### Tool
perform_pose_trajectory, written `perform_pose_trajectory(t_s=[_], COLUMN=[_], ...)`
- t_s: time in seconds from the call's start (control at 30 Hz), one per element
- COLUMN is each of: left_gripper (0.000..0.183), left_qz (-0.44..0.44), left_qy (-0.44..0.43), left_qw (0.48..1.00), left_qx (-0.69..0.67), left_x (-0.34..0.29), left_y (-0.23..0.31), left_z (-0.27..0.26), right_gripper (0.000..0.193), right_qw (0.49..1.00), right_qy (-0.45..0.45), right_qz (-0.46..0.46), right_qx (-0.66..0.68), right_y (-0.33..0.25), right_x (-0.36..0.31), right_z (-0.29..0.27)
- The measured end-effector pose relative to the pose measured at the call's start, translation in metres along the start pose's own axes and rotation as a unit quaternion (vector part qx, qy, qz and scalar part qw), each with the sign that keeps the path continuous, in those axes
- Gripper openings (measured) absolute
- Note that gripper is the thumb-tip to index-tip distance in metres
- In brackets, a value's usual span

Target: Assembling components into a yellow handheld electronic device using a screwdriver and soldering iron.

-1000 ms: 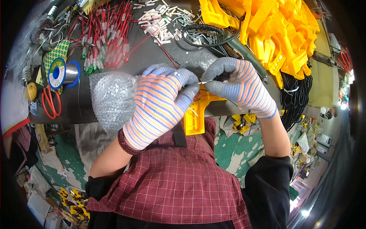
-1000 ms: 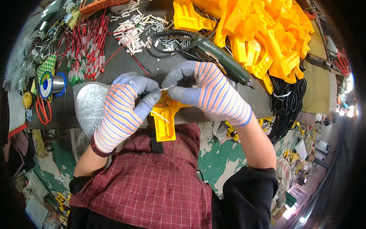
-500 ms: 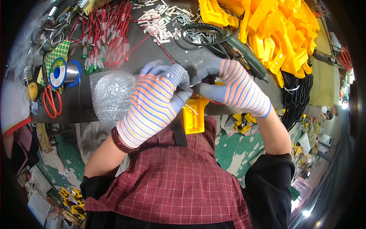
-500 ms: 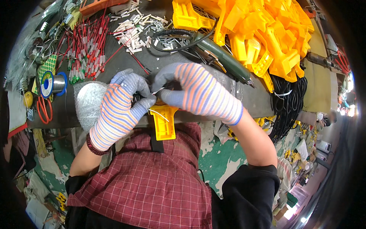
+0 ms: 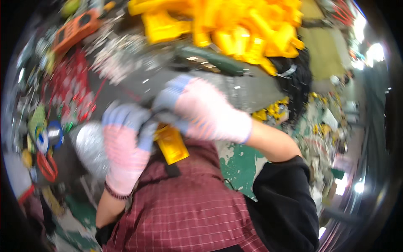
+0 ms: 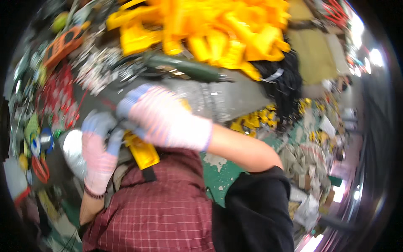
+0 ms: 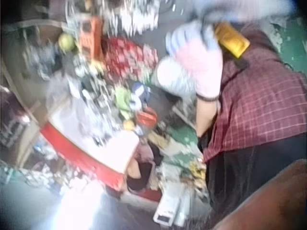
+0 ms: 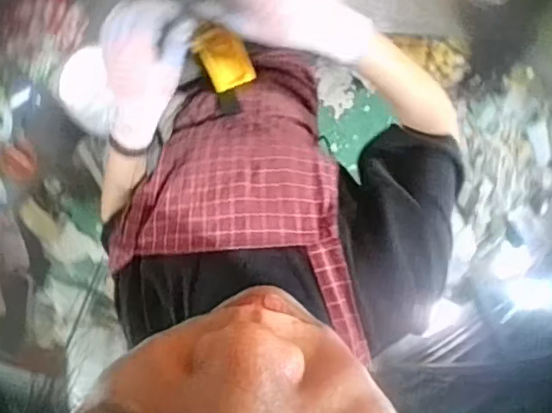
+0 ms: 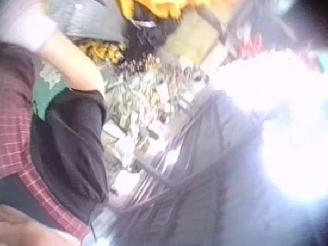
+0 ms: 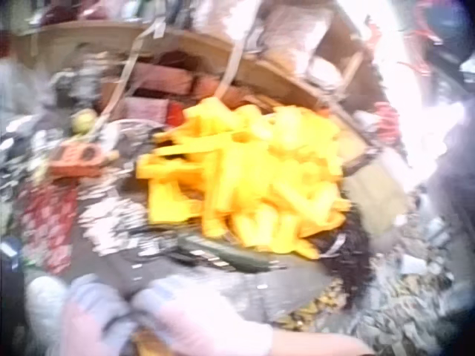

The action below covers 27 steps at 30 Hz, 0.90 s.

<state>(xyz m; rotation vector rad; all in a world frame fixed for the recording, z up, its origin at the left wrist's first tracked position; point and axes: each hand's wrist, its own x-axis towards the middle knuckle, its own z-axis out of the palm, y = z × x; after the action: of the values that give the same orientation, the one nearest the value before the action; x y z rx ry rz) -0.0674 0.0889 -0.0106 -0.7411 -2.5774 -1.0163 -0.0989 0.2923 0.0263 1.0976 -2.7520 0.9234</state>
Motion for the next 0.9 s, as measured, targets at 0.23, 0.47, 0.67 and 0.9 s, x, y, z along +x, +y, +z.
perform_pose_trajectory(t_s=[0.23, 0.47, 0.67, 0.9], left_gripper=[0.023, 0.086, 0.085, 0.093], left_qz=[-0.031, 0.024, 0.031, 0.026], left_qy=[-0.022, -0.119, -0.140, -0.137], left_qw=[0.999, 0.974, 0.966, 0.964], left_qx=[0.003, 0.189, 0.217, 0.225], left_x=[-0.014, -0.035, -0.043, -0.053], left_y=[0.000, -0.010, -0.025, -0.057], left_z=[0.003, -0.022, -0.017, -0.029], right_gripper=[0.019, 0.018, 0.050, 0.055], right_qw=[0.994, 0.850, 0.672, 0.683], right_qy=[0.109, 0.358, 0.226, 0.121], right_qz=[0.027, 0.348, 0.606, 0.588], right_qx=[-0.009, -0.167, -0.360, -0.415], right_y=[0.004, 0.139, 0.210, 0.171], right_x=[-0.019, -0.149, -0.238, -0.229], right_z=[0.018, -0.156, -0.229, -0.249])
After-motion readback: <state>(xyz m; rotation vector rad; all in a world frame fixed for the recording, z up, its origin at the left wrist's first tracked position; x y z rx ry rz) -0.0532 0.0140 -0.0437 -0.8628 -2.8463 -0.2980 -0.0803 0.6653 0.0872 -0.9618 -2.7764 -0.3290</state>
